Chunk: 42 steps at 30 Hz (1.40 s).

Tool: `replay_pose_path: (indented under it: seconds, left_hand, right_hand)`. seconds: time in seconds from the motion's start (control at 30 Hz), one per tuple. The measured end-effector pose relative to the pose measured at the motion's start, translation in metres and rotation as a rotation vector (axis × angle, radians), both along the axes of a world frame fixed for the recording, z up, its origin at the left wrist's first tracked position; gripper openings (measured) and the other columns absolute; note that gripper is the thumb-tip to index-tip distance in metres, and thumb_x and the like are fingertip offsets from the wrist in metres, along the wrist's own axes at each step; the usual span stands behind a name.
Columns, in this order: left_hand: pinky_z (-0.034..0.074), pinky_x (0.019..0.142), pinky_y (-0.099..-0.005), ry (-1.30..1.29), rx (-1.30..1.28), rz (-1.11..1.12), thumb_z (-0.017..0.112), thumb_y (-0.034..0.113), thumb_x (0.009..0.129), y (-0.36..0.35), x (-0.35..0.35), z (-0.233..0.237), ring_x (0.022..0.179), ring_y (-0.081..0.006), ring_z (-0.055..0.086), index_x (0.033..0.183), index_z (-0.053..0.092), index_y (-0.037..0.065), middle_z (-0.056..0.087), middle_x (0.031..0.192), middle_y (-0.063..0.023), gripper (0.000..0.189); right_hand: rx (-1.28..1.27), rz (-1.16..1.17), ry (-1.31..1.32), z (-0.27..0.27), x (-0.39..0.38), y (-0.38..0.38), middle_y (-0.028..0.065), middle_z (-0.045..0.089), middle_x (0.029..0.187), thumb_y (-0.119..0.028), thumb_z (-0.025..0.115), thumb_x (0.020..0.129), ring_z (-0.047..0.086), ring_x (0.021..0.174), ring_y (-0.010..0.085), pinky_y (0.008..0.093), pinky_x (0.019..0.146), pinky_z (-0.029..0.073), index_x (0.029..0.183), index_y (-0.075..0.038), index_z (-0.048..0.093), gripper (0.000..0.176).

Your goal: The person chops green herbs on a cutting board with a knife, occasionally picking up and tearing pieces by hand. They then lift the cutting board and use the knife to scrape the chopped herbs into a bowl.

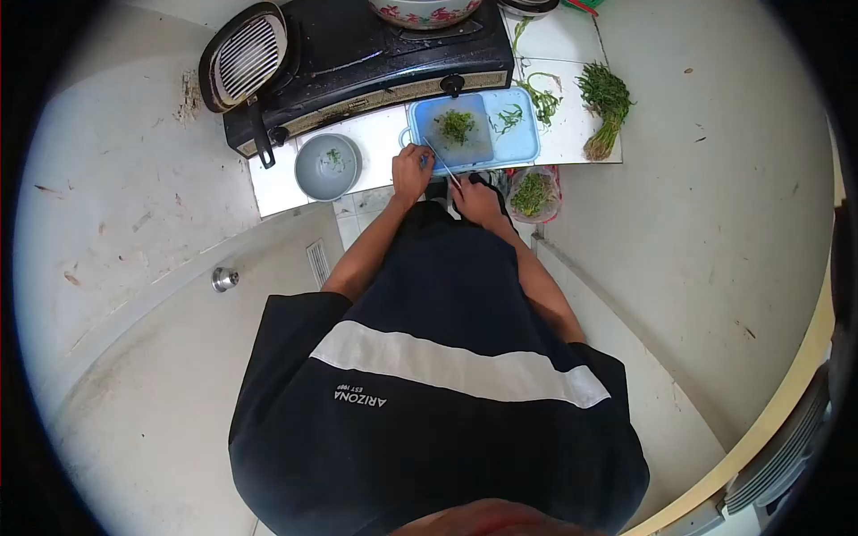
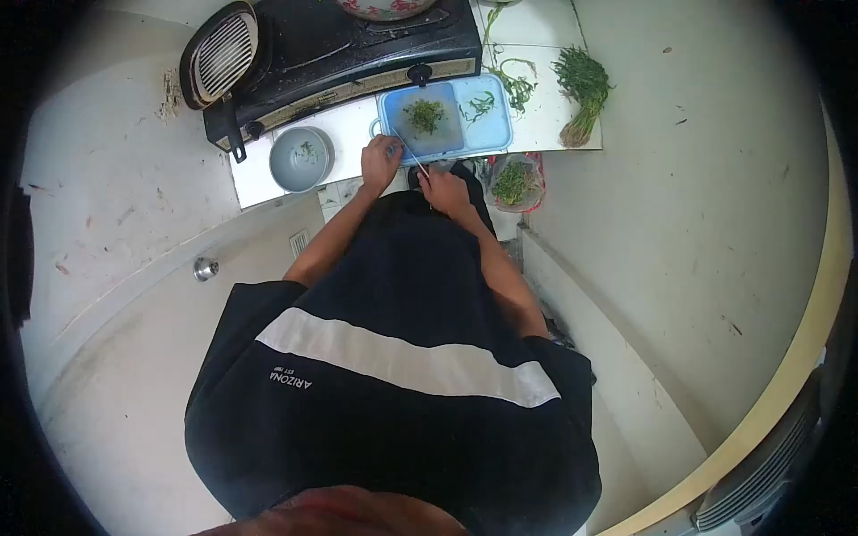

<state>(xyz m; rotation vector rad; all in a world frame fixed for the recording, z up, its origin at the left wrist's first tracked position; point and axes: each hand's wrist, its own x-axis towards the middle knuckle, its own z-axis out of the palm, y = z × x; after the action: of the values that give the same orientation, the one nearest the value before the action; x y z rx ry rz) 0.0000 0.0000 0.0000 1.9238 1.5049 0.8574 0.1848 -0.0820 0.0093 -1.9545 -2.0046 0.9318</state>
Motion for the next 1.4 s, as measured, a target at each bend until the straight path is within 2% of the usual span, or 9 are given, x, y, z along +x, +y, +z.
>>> replay_pose_path:
  seconds: [0.07, 0.4, 0.57, 0.7, 0.8, 0.87, 0.97, 1.17, 1.4]
  left_hand:
    - [0.055, 0.07, -0.0441, 0.002, -0.006, -0.015, 0.073, 0.008, 0.084, -0.001, 0.001, 0.005, 0.078, -0.0346, 0.068, 0.091, 0.074, 0.004, 0.069, 0.086, -0.0132, 0.008]
    - [0.054, 0.073, -0.0452, 0.053, -0.03, 0.003, 0.07, 0.004, 0.086, 0.005, 0.0, -0.003, 0.082, -0.0348, 0.068, 0.092, 0.074, 0.004, 0.071, 0.087, -0.0129, 0.007]
    - [0.054, 0.074, -0.0393, -0.245, -0.15, 0.203, 0.068, 0.005, 0.091, 0.005, 0.016, -0.003, 0.078, -0.0276, 0.068, 0.096, 0.074, 0.004, 0.074, 0.088, -0.0113, 0.007]
    - [0.053, 0.078, -0.0385, -0.358, -0.209, 0.224, 0.069, 0.006, 0.092, 0.002, 0.019, 0.003, 0.083, -0.0258, 0.068, 0.095, 0.074, 0.004, 0.075, 0.089, -0.0107, 0.006]
    - [0.051, 0.085, -0.0378, -0.158, -0.211, 0.18, 0.07, 0.012, 0.093, 0.0, 0.011, 0.004, 0.093, -0.0261, 0.067, 0.096, 0.074, 0.003, 0.075, 0.096, -0.0102, 0.011]
    - [0.05, 0.085, -0.0404, 0.018, 0.021, 0.026, 0.072, 0.011, 0.09, 0.0, 0.003, -0.002, 0.093, -0.0293, 0.065, 0.095, 0.075, 0.004, 0.073, 0.097, -0.0104, 0.008]
    - [0.049, 0.079, -0.0438, 0.048, 0.09, -0.083, 0.073, 0.009, 0.088, 0.002, -0.004, 0.0, 0.087, -0.0311, 0.062, 0.093, 0.075, 0.007, 0.068, 0.093, -0.0081, 0.006]
    - [0.049, 0.082, -0.0422, 0.079, 0.136, -0.204, 0.074, 0.008, 0.085, 0.001, -0.012, 0.003, 0.092, -0.03, 0.062, 0.094, 0.075, 0.006, 0.068, 0.097, -0.0085, 0.009]
    - [0.051, 0.083, -0.0418, 0.079, 0.069, -0.166, 0.074, 0.007, 0.084, 0.002, -0.01, 0.003, 0.092, -0.031, 0.063, 0.096, 0.075, 0.007, 0.069, 0.097, -0.0086, 0.011]
  right_hand:
    - [-0.061, 0.021, -0.095, 0.0, -0.003, 0.004, 0.0237, 0.071, 0.075, -0.046, 0.051, 0.103, 0.071, 0.073, 0.0469, 0.0586, 0.069, 0.057, 0.108, -0.005, 0.062, 0.043]
    - [-0.081, -0.049, -0.063, 0.006, 0.004, -0.002, 0.0253, 0.07, 0.076, -0.046, 0.048, 0.104, 0.07, 0.073, 0.0463, 0.0581, 0.067, 0.056, 0.109, -0.005, 0.062, 0.043]
    - [-0.04, -0.106, 0.0, 0.01, 0.009, -0.002, 0.0265, 0.069, 0.075, -0.047, 0.051, 0.104, 0.069, 0.073, 0.0479, 0.0593, 0.067, 0.055, 0.111, -0.006, 0.062, 0.043]
    - [-0.048, -0.104, 0.036, 0.01, 0.012, -0.007, 0.026, 0.069, 0.074, -0.047, 0.051, 0.104, 0.069, 0.072, 0.0483, 0.0592, 0.067, 0.055, 0.112, -0.006, 0.062, 0.043]
    - [-0.033, -0.08, 0.057, 0.007, 0.013, -0.007, 0.0254, 0.068, 0.073, -0.046, 0.051, 0.104, 0.069, 0.072, 0.048, 0.0593, 0.067, 0.055, 0.11, -0.006, 0.062, 0.043]
    - [-0.05, -0.066, 0.032, 0.006, 0.013, -0.007, 0.025, 0.068, 0.073, -0.046, 0.051, 0.104, 0.068, 0.071, 0.0479, 0.0594, 0.066, 0.055, 0.107, -0.005, 0.062, 0.042]
    - [-0.03, -0.058, 0.039, 0.006, 0.012, -0.006, 0.0244, 0.068, 0.072, -0.045, 0.053, 0.103, 0.068, 0.07, 0.0477, 0.0594, 0.065, 0.055, 0.104, -0.005, 0.062, 0.041]
    - [-0.003, -0.043, 0.031, 0.012, 0.009, -0.007, 0.0238, 0.068, 0.07, -0.045, 0.054, 0.103, 0.068, 0.067, 0.0474, 0.0591, 0.063, 0.054, 0.102, -0.006, 0.062, 0.04]
    - [-0.028, -0.057, 0.054, 0.008, 0.015, -0.008, 0.024, 0.068, 0.07, -0.045, 0.054, 0.103, 0.068, 0.068, 0.0473, 0.059, 0.063, 0.055, 0.103, -0.006, 0.062, 0.041]
